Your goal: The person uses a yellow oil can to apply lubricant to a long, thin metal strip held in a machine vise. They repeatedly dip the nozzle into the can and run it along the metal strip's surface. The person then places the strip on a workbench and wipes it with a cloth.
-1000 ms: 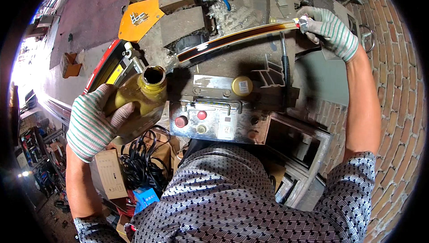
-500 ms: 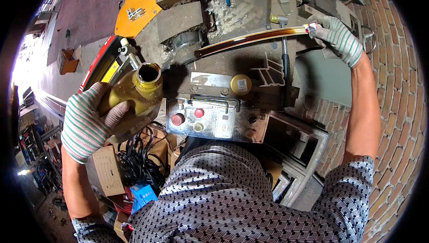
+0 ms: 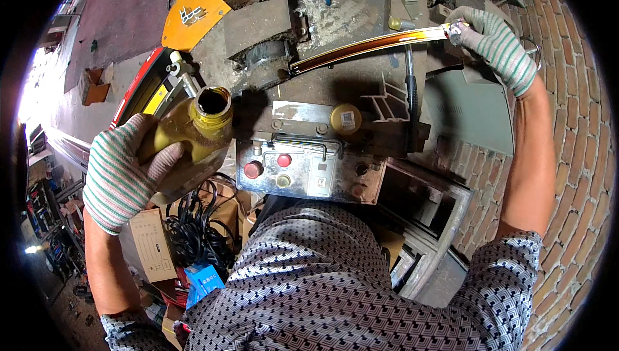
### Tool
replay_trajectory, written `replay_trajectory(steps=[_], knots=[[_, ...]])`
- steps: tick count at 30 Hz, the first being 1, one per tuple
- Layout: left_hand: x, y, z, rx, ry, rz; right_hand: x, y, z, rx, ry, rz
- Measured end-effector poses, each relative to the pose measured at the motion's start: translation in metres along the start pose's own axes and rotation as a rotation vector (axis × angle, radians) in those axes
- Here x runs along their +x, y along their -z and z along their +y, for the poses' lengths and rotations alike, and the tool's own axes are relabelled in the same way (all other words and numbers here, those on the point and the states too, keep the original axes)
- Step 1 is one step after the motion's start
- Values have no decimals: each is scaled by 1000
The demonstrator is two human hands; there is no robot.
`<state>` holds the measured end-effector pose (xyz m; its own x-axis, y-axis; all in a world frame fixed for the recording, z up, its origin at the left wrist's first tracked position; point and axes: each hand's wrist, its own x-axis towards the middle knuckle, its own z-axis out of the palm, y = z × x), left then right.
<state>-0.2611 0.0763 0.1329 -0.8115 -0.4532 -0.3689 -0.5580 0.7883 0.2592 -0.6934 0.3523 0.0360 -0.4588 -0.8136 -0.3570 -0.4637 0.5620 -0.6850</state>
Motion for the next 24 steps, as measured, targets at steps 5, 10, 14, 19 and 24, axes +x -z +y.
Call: replay_trajectory(steps=[5, 10, 14, 19, 24], knots=[[-1, -2, 0, -47, 14, 20, -12, 3, -44, 3, -18, 13], [0, 1, 0, -10, 12, -8, -18, 4, -67, -14, -46, 0], [0, -1, -3, 17, -23, 3, -22, 2, -59, -100, 63, 109], [1, -3, -6, -42, -20, 7, -24, 10, -55, -102, 150, 85], [2, -3, -5, 9, -43, 18, -25, 22, -56, -384, 224, 143]])
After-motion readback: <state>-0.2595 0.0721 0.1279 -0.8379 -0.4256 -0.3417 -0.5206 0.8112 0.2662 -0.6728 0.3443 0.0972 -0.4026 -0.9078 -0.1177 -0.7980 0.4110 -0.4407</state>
